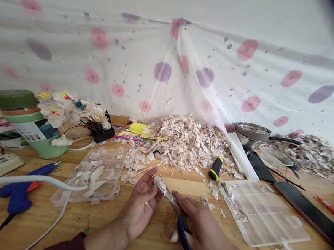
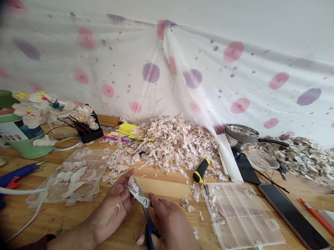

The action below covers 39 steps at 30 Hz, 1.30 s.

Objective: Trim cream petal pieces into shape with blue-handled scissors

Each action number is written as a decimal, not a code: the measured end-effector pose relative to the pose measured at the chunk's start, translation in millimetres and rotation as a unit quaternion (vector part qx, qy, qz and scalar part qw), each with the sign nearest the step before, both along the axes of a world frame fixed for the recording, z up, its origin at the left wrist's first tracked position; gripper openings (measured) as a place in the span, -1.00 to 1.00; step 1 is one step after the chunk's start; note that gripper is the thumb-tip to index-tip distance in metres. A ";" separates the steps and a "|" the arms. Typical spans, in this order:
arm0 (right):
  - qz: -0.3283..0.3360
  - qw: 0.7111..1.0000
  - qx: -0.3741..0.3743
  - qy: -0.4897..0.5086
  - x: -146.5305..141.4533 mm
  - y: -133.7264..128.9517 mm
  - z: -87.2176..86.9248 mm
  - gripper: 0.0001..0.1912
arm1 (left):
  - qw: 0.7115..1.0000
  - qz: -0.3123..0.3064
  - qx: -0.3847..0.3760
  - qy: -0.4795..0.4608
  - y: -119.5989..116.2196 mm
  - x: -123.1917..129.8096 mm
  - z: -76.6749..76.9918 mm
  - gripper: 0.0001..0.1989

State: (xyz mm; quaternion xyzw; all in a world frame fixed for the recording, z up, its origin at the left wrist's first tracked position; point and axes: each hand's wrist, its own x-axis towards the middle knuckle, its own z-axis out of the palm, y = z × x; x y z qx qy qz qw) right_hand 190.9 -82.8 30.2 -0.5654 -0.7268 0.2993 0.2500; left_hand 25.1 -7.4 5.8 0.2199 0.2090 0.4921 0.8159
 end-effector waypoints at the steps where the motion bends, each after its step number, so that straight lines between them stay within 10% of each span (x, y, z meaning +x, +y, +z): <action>1: 0.006 1.000 -0.001 0.016 -0.5 0.0 0.1 -0.38 | 1.000 0.000 -0.001 0.002 -0.1 0.1 0.3 -0.49; 39: -0.007 0.997 -0.024 0.077 -2.6 -3.7 -3.0 -0.96 | 1.000 0.005 0.019 0.015 4.8 -1.2 -1.7 -0.56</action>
